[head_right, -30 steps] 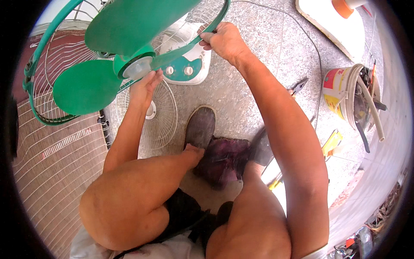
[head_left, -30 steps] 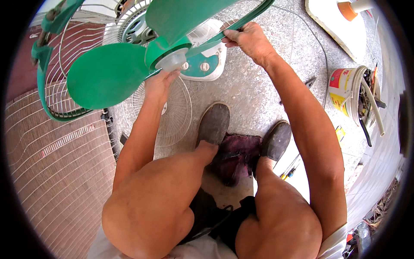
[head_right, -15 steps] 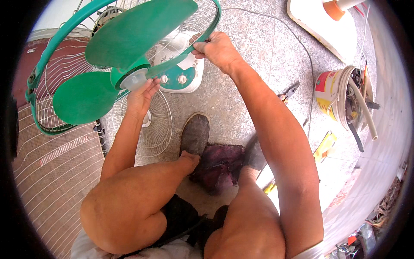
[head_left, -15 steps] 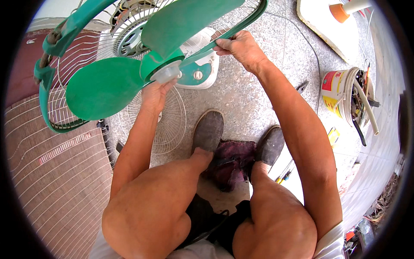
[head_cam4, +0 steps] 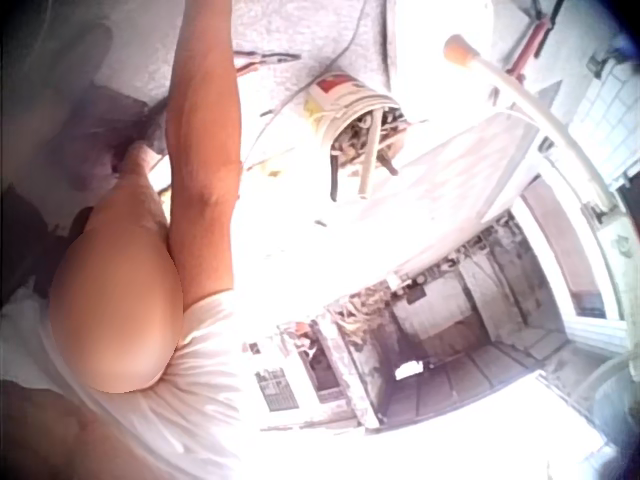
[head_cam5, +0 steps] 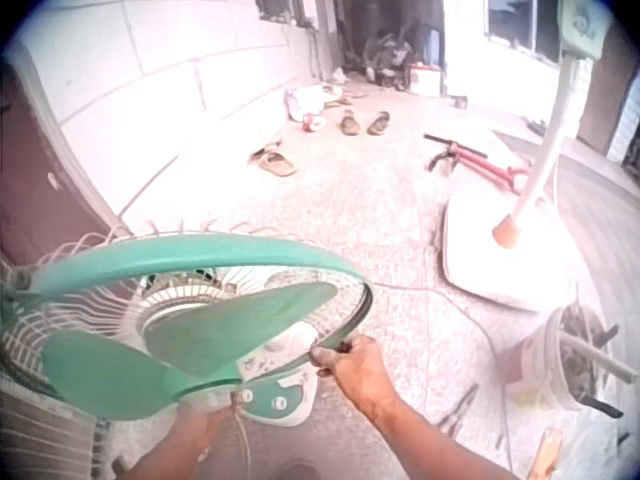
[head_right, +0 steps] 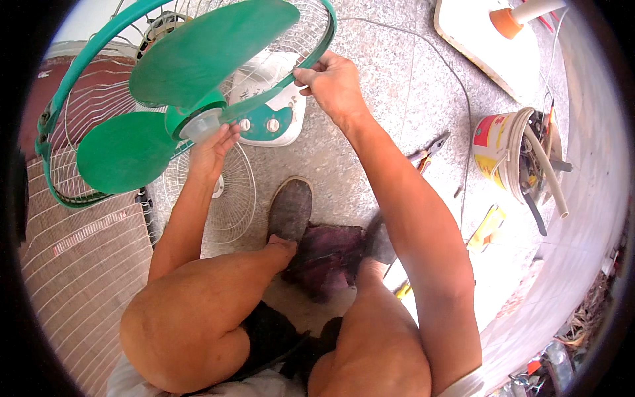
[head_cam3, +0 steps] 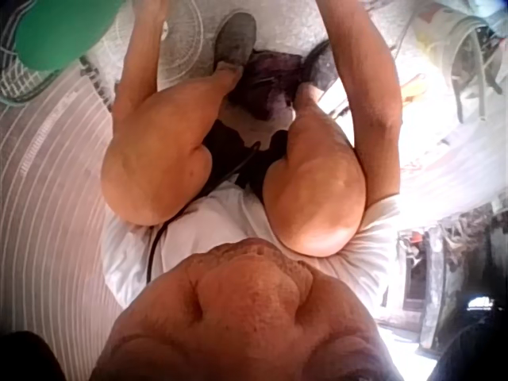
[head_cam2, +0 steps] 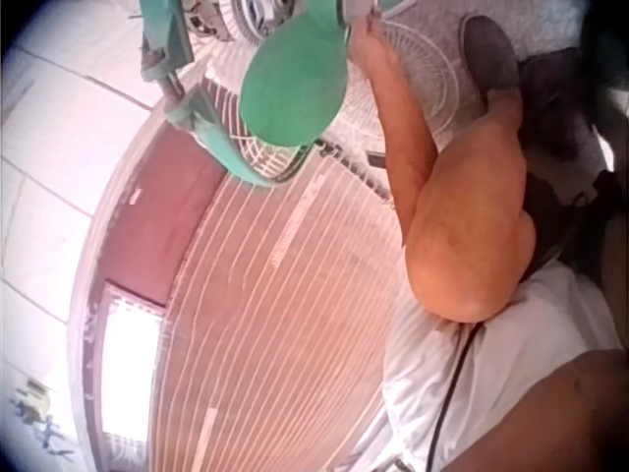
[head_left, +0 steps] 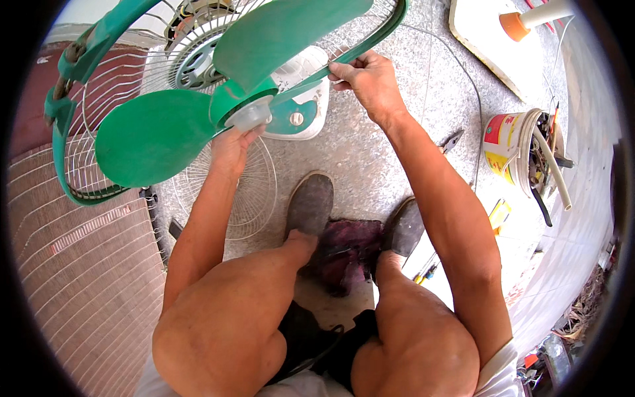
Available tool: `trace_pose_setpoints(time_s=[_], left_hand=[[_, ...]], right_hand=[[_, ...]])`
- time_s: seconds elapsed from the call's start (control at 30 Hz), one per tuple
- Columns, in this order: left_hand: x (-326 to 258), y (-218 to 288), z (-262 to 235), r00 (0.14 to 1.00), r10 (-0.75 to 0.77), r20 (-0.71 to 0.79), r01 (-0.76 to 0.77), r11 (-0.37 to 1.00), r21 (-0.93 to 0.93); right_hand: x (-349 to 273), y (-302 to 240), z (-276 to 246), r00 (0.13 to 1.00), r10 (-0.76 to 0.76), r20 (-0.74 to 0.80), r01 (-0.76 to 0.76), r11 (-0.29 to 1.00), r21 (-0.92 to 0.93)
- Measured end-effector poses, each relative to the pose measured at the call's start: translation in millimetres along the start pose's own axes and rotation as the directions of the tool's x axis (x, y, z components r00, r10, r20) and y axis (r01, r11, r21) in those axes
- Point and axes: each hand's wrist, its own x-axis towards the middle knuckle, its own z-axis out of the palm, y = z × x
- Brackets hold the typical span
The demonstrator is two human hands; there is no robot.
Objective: The person secures a green plastic tie onto the fan blade assembly, then attaches the front wire cage to the fan head. They align the cage with the mounting points and rotate the locking ring to fasten it in place.
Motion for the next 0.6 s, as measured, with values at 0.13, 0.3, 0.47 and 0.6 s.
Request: trace_pose_setpoints(time_s=[0.13,0.3,0.47,0.6], left_hand=[[2.8,-3.0,-4.8,1.000,-0.017,-0.022,0.017,1.000,0.006],[5.4,-5.9,-10.4,0.999,-0.024,-0.031,0.023,1.000,-0.010],[6.1,-8.3,-12.8,0.998,-0.040,-0.055,0.040,0.999,-0.003],[4.7,-6.7,-11.7,0.998,-0.044,-0.053,0.045,0.999,0.006]], right_hand=[[-5.4,-8.2,-6.1,0.991,-0.106,-0.082,0.108,0.994,0.018],[-6.4,-12.1,-8.9,0.993,-0.107,-0.053,0.108,0.994,0.015],[1.4,-14.6,-19.6,0.996,-0.064,0.056,0.063,0.998,0.019],[6.6,-15.2,-26.7,0.990,-0.050,0.129,0.049,0.999,0.014]])
